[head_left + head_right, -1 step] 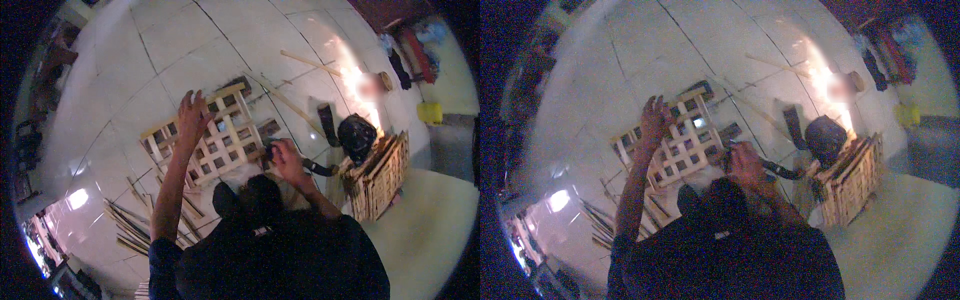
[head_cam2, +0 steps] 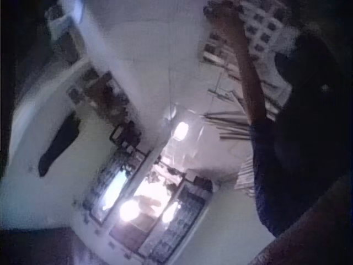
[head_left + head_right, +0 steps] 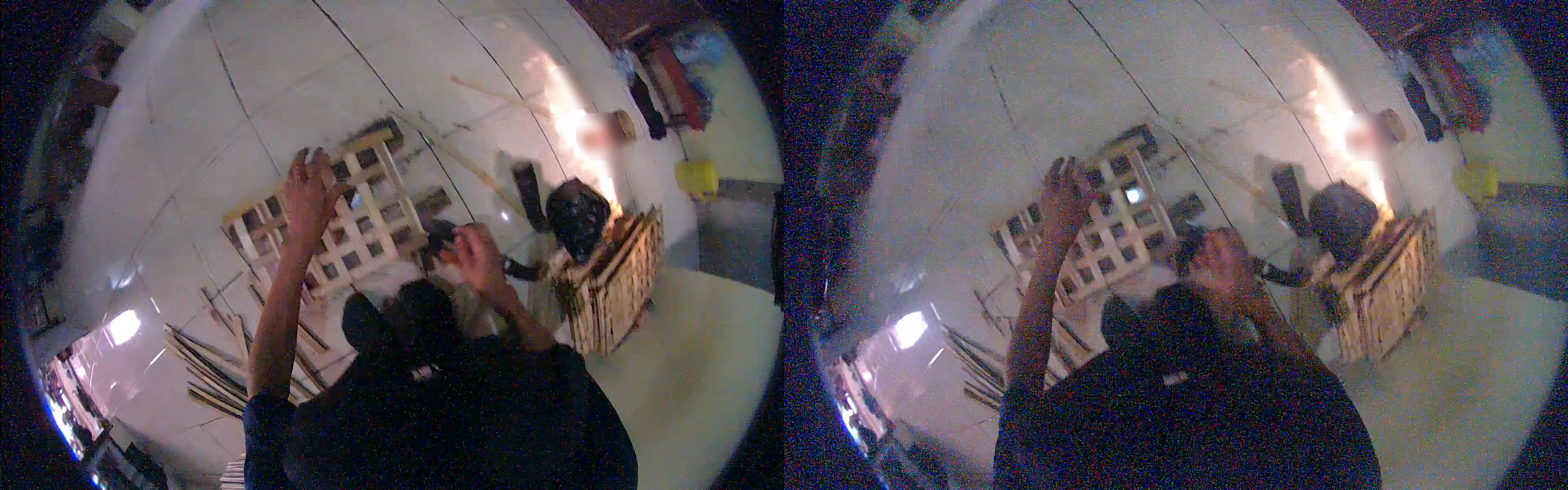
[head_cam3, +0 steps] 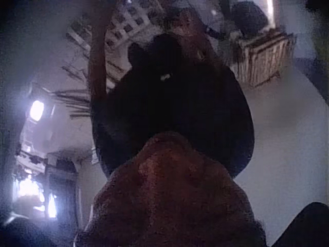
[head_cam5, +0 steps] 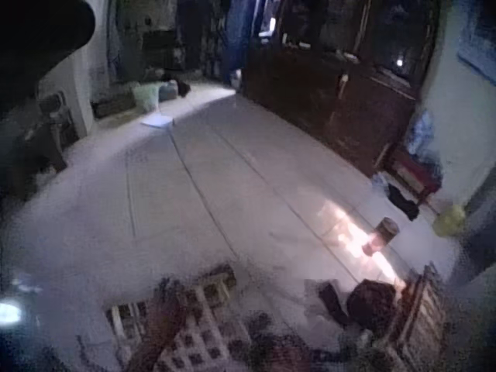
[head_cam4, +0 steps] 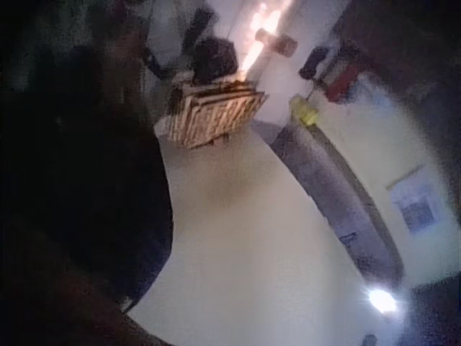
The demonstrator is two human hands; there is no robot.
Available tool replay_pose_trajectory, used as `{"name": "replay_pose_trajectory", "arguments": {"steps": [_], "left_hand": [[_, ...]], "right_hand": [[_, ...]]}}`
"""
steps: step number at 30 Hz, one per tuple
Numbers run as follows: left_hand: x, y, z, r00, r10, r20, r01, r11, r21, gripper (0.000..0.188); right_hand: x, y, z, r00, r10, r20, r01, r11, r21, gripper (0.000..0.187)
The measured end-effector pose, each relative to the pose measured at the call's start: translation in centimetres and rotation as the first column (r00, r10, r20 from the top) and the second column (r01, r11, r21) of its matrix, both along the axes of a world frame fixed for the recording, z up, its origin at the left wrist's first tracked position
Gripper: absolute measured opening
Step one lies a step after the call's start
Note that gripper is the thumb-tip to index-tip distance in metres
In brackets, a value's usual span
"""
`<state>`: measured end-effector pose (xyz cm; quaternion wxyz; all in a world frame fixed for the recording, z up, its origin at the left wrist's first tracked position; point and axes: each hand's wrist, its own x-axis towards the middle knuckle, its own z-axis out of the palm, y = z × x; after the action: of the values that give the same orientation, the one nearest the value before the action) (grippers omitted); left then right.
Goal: The person assembles a wooden lattice structure on the floor by hand, using a hammer to secure thin wooden strips into a grid pattern. They repeatedly pick up strips, position them, and tap them into place, stacking completed units nearby.
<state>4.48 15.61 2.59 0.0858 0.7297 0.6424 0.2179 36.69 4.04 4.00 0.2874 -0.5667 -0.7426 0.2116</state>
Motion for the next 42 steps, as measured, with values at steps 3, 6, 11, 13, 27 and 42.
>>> {"name": "replay_pose_trajectory", "arguments": {"steps": [3,6,11,13,27,42], "left_hand": [[1.7,-5.0,-0.9,0.999,-0.002,0.054,-0.004,0.995,0.099,0.070],[2.7,-7.0,-1.6,0.993,-0.016,0.121,0.004,0.995,0.103,0.070],[4.6,-8.9,-2.7,1.000,0.016,-0.022,-0.015,0.999,0.035,0.065],[4.7,-9.2,-3.1,0.996,0.045,-0.072,-0.045,0.999,0.006,0.064],[5.1,-6.7,-3.1,0.985,0.169,-0.012,-0.164,0.969,0.182,0.067],[3.0,-4.5,-2.6,0.977,0.184,-0.108,-0.177,0.981,0.075,0.044]], "right_hand": [[4.9,-4.3,1.0,0.978,-0.176,0.109,0.201,0.934,-0.296,0.014],[7.5,-7.4,-0.4,0.936,0.044,0.350,0.080,0.940,-0.332,0.021],[5.6,-9.6,-1.2,0.911,-0.027,0.412,0.074,0.993,-0.097,0.045],[5.4,-9.2,-2.6,0.869,-0.061,0.491,0.084,0.996,-0.025,0.047],[7.3,-9.3,-3.0,0.950,-0.063,0.304,0.203,0.867,-0.455,0.038],[6.6,-6.3,0.8,0.975,-0.221,-0.002,0.179,0.797,-0.577,0.033]]}}
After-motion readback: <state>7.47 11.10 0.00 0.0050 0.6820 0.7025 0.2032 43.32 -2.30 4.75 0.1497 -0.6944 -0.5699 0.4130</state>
